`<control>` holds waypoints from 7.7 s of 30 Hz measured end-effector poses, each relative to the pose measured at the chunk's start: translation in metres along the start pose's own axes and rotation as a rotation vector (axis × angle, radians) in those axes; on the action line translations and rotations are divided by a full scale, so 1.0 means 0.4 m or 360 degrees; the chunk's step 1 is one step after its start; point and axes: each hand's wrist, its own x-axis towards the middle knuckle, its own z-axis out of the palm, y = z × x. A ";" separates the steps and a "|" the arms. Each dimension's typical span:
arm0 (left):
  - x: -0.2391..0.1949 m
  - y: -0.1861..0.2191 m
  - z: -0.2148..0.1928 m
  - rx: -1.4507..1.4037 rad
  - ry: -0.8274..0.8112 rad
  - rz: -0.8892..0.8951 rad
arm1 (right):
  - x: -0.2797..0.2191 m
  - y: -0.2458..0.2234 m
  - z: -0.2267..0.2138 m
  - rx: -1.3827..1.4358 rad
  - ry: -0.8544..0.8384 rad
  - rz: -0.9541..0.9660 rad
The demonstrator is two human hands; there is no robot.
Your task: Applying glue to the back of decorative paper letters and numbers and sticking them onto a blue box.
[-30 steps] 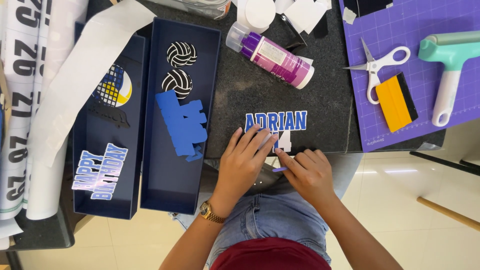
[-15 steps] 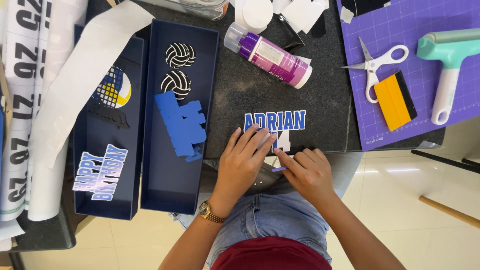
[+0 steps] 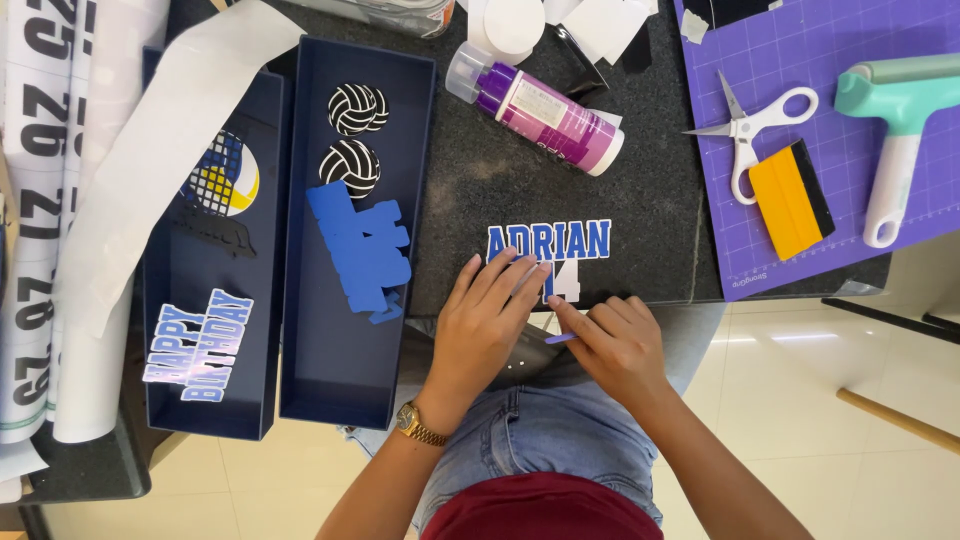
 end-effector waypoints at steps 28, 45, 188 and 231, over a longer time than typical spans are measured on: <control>-0.001 0.006 0.011 0.0094 0.0184 0.0036 | 0.012 -0.011 -0.029 0.0373 0.0063 0.0215; -0.179 -0.102 -0.279 0.0436 0.0095 -0.0926 | -0.014 -0.107 -0.070 0.1228 0.0107 0.1147; 0.107 0.078 -0.238 -0.1969 0.0276 -0.1615 | 0.130 -0.022 -0.005 -0.0077 0.0655 -0.0252; 0.111 0.324 -0.500 -0.1382 0.0339 -0.0108 | 0.258 -0.222 -0.509 0.2364 0.1057 -0.0510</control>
